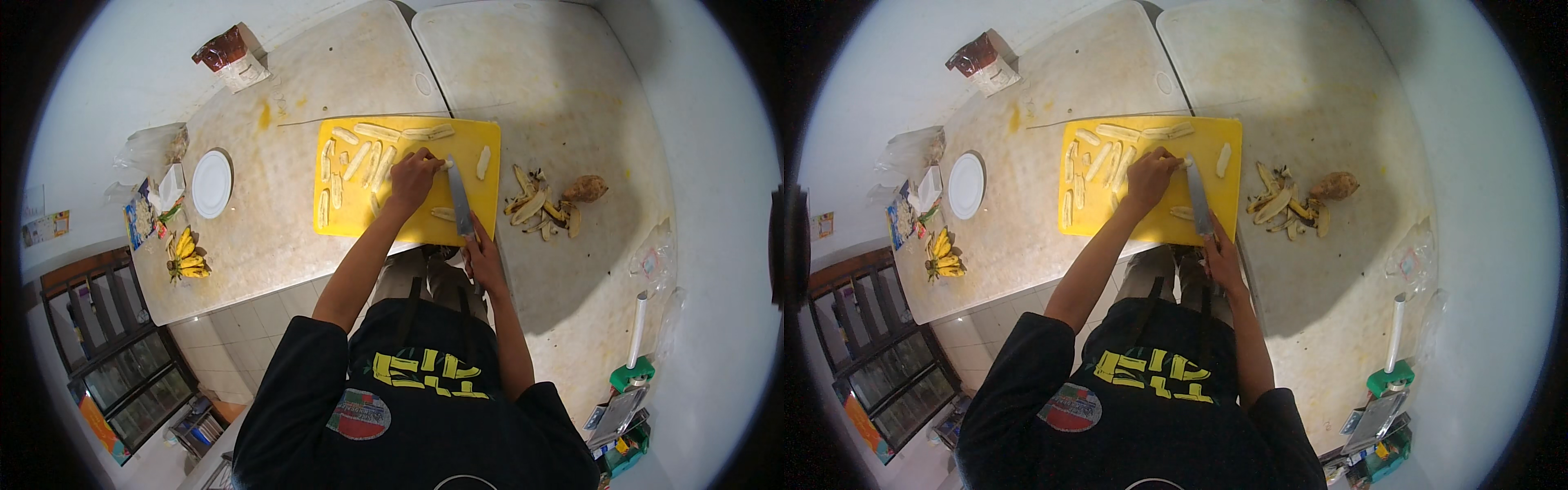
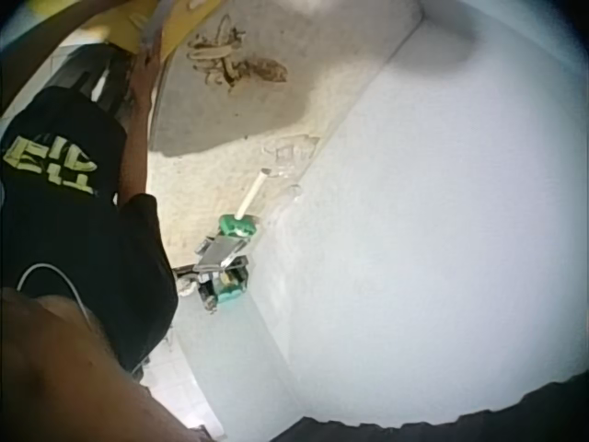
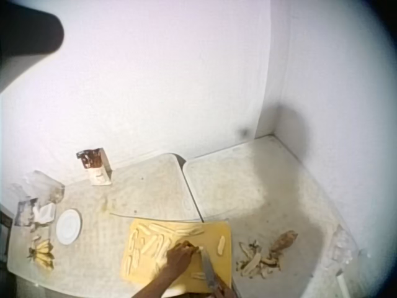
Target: The person cuts peeled bananas into slices using a knife, holding the fruit by hand and slicing pieces on a cutting board.
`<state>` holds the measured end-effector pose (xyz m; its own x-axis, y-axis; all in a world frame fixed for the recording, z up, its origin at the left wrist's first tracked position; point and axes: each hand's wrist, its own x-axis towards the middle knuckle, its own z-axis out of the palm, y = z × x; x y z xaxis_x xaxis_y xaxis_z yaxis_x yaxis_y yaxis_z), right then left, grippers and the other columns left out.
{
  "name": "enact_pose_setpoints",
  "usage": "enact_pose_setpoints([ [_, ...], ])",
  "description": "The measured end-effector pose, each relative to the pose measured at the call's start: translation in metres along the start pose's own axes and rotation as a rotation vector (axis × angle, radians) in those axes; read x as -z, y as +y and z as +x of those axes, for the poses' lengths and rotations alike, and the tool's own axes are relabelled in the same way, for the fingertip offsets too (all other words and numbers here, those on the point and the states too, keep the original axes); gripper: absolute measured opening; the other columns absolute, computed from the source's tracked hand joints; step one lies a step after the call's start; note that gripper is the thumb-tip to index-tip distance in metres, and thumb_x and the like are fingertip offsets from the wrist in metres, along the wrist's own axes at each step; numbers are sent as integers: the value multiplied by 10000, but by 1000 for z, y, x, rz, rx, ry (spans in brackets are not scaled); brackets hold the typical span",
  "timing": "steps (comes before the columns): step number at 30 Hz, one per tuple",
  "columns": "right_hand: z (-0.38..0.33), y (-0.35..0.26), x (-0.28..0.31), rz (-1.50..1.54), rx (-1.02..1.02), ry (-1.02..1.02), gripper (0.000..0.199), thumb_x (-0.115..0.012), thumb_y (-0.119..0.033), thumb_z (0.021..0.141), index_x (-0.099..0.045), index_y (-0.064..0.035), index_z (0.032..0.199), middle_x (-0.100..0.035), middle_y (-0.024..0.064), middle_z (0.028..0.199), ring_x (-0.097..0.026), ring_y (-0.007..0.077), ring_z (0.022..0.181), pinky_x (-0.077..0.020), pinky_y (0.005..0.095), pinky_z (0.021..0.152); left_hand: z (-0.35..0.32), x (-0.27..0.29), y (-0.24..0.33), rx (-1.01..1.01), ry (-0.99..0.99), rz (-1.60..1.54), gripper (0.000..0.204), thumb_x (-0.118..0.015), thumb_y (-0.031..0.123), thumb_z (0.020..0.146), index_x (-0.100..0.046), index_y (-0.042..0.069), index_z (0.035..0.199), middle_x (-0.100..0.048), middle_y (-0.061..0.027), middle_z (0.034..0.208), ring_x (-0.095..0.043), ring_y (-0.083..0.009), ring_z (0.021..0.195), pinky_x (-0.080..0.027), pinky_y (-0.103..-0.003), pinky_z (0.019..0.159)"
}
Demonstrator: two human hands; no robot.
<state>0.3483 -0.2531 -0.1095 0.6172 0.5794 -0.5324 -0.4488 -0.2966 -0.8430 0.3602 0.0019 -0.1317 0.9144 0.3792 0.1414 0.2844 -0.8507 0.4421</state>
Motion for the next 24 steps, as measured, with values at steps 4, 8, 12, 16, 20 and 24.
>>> enact_pose_setpoints([
  [4,2,-6,-2,-17,11,1,555,-489,-182,1106,-380,-238,1647,-436,-27,633,-411,67,481,-411,267,461,3,0,-16,-40,-11,-98,155,-730,148,904,-822,174,1026,-747,-33,1049,-731,-274,947,-588,-398,815],
  [8,0,-7,-4,-33,-17,14,562,-494,-185,1104,-375,-247,1650,-436,-25,639,-403,65,491,-411,270,459,2,3,-20,71,-81,-213,159,-730,128,897,-816,123,1030,-748,-68,1051,-729,-303,948,-577,-410,843],
  [12,2,-8,-6,2,9,5,567,-488,-181,1103,-368,-253,1653,-441,-20,649,-398,69,495,-409,269,458,4,1,-17,69,-66,-202,163,-729,124,898,-815,107,1035,-742,-77,1025,-726,-315,935,-571,-424,834],
  [16,1,-10,-10,3,-8,7,569,-484,-179,1103,-364,-254,1654,-441,-18,654,-387,72,494,-406,264,459,2,3,-17,80,-69,-192,160,-728,128,900,-816,109,1033,-737,-82,1015,-723,-319,928,-570,-428,830],
  [20,4,-6,-8,7,21,-24,570,-483,-177,1103,-363,-252,1655,-446,-17,654,-396,75,494,-410,265,463,2,5,-14,61,-64,-197,157,-726,126,902,-817,110,1029,-736,-84,1017,-722,-320,925,-569,-429,828],
  [24,3,-10,-11,33,4,-30,571,-482,-173,1103,-364,-253,1655,-454,-15,656,-408,72,498,-409,268,466,2,5,-15,68,-66,-186,155,-726,114,899,-817,106,1024,-738,-84,1006,-724,-320,917,-570,-428,823],
])
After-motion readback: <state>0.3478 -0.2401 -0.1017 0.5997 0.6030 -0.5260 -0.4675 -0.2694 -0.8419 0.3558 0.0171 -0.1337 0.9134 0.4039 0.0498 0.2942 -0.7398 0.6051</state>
